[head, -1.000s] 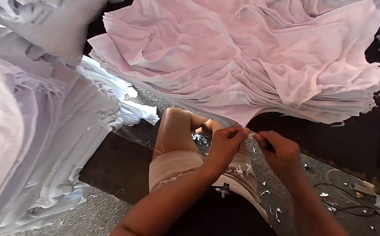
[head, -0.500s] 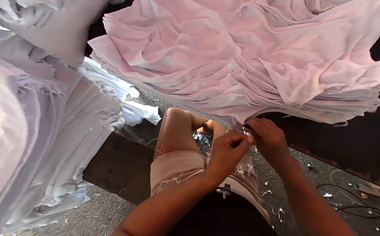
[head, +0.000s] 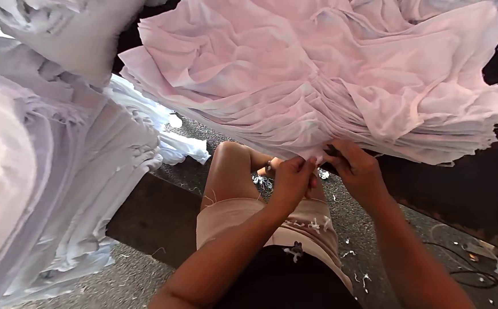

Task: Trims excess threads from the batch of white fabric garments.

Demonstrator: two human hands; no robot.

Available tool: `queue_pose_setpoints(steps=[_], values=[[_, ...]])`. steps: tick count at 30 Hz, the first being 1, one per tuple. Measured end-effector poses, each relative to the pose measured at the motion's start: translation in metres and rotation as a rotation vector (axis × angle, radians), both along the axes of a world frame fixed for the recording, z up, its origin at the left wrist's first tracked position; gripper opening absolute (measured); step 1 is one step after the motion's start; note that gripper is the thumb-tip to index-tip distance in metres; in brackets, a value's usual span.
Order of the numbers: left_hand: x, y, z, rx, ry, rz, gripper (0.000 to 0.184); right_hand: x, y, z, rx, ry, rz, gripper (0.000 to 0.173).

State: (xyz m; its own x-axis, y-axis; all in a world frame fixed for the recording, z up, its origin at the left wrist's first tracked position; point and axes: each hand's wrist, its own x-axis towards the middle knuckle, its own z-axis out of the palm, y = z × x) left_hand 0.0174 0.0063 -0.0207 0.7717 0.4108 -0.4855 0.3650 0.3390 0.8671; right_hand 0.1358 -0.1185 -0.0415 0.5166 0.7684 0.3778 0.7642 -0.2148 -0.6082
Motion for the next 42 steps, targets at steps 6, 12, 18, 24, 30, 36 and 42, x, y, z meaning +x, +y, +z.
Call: queue_pose_setpoints(steps=[6, 12, 18, 24, 30, 36, 42], values=[[-0.029, -0.012, 0.002, -0.018, -0.05, -0.017, 0.016, -0.015, -0.027, -0.019, -0.097, -0.059, -0.009, 0.033], [-0.03, -0.016, 0.002, 0.047, -0.111, 0.004, 0.015, -0.02, -0.03, -0.026, -0.097, -0.132, -0.023, 0.03], [-0.027, -0.018, -0.001, 0.049, -0.125, 0.036, 0.013, -0.032, -0.017, -0.022, -0.072, -0.233, -0.022, 0.025], [-0.032, -0.019, -0.007, 0.19, -0.182, -0.042, 0.015, -0.035, -0.015, -0.018, -0.118, -0.192, -0.028, 0.026], [-0.032, -0.01, -0.012, 1.064, -0.274, -0.344, 0.029, -0.024, -0.024, -0.011, -0.144, -0.1, -0.103, 0.026], [-0.001, 0.015, -0.052, 1.508, -0.331, -0.152, 0.017, -0.026, -0.03, -0.011, -0.134, 0.021, -0.123, 0.029], [-0.028, 0.014, -0.044, 1.479, -0.614, -0.007, 0.017, -0.032, -0.031, -0.021, -0.146, -0.087, -0.074, 0.03]])
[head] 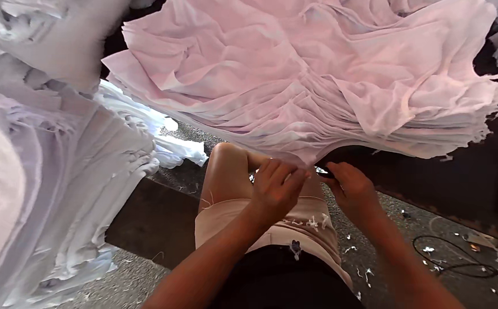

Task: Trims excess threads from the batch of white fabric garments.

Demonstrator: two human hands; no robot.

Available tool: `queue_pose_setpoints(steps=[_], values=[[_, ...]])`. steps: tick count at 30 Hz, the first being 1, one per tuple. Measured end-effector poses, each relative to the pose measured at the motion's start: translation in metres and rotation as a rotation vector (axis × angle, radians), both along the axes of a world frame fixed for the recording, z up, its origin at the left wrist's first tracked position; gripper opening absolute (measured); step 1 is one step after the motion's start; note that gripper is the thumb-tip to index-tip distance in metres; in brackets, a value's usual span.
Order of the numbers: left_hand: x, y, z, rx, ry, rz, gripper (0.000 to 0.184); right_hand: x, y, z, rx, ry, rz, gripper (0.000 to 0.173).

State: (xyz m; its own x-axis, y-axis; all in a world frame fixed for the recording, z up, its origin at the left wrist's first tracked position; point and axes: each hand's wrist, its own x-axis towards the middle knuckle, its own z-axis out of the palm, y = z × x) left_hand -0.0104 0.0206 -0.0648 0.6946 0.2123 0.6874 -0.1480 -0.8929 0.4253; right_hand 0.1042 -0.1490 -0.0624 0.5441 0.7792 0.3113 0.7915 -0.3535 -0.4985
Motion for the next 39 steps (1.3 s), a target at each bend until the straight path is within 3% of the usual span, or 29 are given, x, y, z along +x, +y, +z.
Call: queue_pose_setpoints(steps=[5, 7, 11, 16, 22, 25, 27, 30, 33, 36, 39], values=[[-0.001, -0.009, -0.003, 0.034, 0.104, 0.059, 0.019, 0.0, 0.005, -0.003, 0.045, 0.044, -0.05, 0.033], [0.006, -0.006, -0.008, 0.072, 0.164, 0.088, 0.032, 0.003, 0.002, -0.001, 0.052, 0.085, -0.083, 0.034], [0.015, -0.001, -0.015, 0.088, 0.06, 0.078, 0.013, 0.001, 0.001, 0.001, 0.031, 0.074, -0.048, 0.033], [-0.004, -0.01, -0.006, -0.001, 0.027, 0.106, 0.024, -0.005, 0.004, -0.007, 0.03, -0.054, -0.011, 0.029], [-0.004, -0.016, -0.005, -0.1, 0.026, 0.062, 0.021, -0.008, 0.027, -0.004, 0.106, -0.078, 0.041, 0.022], [-0.013, -0.016, -0.003, -0.258, 0.199, -0.042, 0.031, 0.005, 0.036, 0.004, 0.137, -0.034, 0.062, 0.02], [-0.02, -0.014, 0.001, -0.489, 0.362, -0.019, 0.038, 0.015, 0.04, 0.012, 0.153, 0.004, 0.082, 0.02], [-0.017, -0.01, 0.008, -0.866, 0.463, 0.132, 0.032, 0.024, 0.044, 0.019, 0.179, 0.052, 0.088, 0.023], [-0.003, -0.012, 0.017, -1.198, 0.483, 0.126, 0.021, 0.024, 0.043, 0.021, 0.185, 0.098, 0.078, 0.026], [0.008, -0.019, 0.013, -1.191, 0.429, 0.155, 0.018, 0.018, 0.035, 0.018, 0.2, 0.12, 0.058, 0.024], [0.014, -0.024, 0.011, -1.058, 0.395, 0.206, 0.036, 0.011, 0.022, 0.012, 0.216, 0.177, 0.024, 0.023]])
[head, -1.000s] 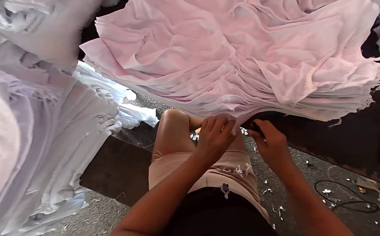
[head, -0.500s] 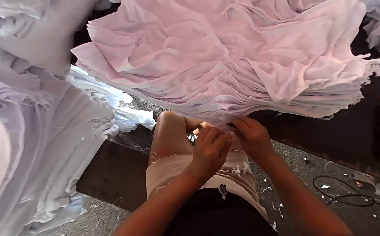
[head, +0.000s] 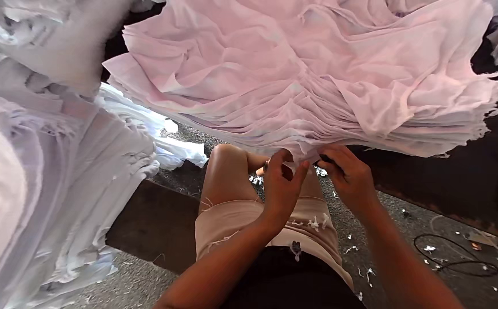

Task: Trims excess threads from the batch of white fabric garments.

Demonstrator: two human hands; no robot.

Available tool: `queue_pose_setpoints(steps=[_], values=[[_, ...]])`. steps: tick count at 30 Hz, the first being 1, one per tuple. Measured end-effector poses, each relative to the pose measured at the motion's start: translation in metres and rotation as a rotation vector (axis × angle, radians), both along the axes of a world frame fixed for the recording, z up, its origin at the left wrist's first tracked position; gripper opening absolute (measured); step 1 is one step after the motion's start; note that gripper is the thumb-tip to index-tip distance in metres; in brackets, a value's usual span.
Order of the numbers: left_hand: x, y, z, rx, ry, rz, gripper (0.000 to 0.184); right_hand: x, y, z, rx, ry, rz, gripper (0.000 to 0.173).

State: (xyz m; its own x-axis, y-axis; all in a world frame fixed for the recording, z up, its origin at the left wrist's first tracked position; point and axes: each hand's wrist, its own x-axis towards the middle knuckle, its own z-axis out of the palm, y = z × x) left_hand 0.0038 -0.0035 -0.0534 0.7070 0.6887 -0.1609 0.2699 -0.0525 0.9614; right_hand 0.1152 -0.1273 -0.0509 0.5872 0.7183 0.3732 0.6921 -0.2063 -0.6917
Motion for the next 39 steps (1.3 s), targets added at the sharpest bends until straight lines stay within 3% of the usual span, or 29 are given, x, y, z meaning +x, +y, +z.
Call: queue_pose_setpoints(steps=[3, 7, 14, 23, 29, 36, 39], values=[[0.009, 0.002, 0.011, -0.132, 0.064, 0.003, 0.036, -0.009, -0.009, -0.007, 0.013, 0.036, -0.015, 0.025], [0.017, 0.008, 0.017, -0.35, 0.062, -0.024, 0.016, -0.016, -0.015, -0.01, -0.004, 0.04, -0.015, 0.028], [-0.02, -0.001, 0.022, -0.479, 0.106, -0.146, 0.015, -0.023, -0.026, -0.016, -0.102, 0.094, -0.002, 0.033], [-0.044, -0.009, 0.028, -0.279, -0.029, -0.163, 0.013, -0.031, -0.029, -0.02, -0.181, 0.03, 0.016, 0.037], [-0.048, -0.012, 0.026, -0.244, -0.105, -0.155, 0.014, -0.037, -0.022, -0.027, -0.109, -0.198, 0.013, 0.029], [-0.046, -0.011, 0.021, -0.233, -0.095, -0.192, 0.014, -0.038, -0.01, -0.026, -0.104, -0.281, 0.001, 0.025], [-0.044, -0.002, 0.019, -0.172, 0.042, -0.256, 0.019, -0.033, -0.013, -0.024, -0.15, -0.28, 0.013, 0.024]])
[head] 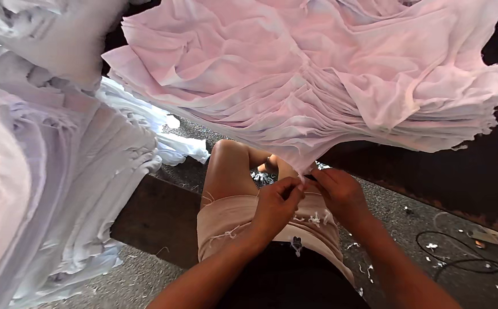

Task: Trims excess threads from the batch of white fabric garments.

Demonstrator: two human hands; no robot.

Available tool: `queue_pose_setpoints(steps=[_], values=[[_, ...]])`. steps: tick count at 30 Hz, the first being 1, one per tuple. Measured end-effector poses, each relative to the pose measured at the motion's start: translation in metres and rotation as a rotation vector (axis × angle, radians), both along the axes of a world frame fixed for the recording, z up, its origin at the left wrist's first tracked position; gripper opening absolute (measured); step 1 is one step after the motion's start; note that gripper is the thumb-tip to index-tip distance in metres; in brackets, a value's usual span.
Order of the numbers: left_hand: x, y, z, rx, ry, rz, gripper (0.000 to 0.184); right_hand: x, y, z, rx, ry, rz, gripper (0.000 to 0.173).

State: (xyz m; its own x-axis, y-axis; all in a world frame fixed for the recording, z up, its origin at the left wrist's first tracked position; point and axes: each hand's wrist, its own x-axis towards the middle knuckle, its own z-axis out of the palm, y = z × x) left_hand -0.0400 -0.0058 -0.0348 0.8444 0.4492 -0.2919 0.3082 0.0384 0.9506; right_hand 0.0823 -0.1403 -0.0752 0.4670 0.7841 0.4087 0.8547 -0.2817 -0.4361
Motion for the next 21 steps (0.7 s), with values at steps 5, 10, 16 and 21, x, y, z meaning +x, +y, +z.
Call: queue_pose_setpoints(steps=[5, 10, 16, 21], values=[[0.02, 0.011, 0.001, -0.151, 0.126, 0.059, 0.035, 0.008, -0.01, 0.011, -0.093, 0.052, -0.044, 0.026], [0.045, 0.01, 0.002, -0.254, 0.119, 0.138, 0.023, 0.008, -0.012, 0.015, -0.05, 0.111, -0.101, 0.031], [0.016, 0.014, 0.007, -0.089, 0.136, 0.029, 0.016, 0.001, -0.01, 0.011, -0.085, 0.129, -0.036, 0.032], [0.003, 0.012, 0.012, -0.04, 0.051, 0.07, 0.013, -0.008, -0.004, 0.011, -0.06, 0.079, -0.026, 0.03]])
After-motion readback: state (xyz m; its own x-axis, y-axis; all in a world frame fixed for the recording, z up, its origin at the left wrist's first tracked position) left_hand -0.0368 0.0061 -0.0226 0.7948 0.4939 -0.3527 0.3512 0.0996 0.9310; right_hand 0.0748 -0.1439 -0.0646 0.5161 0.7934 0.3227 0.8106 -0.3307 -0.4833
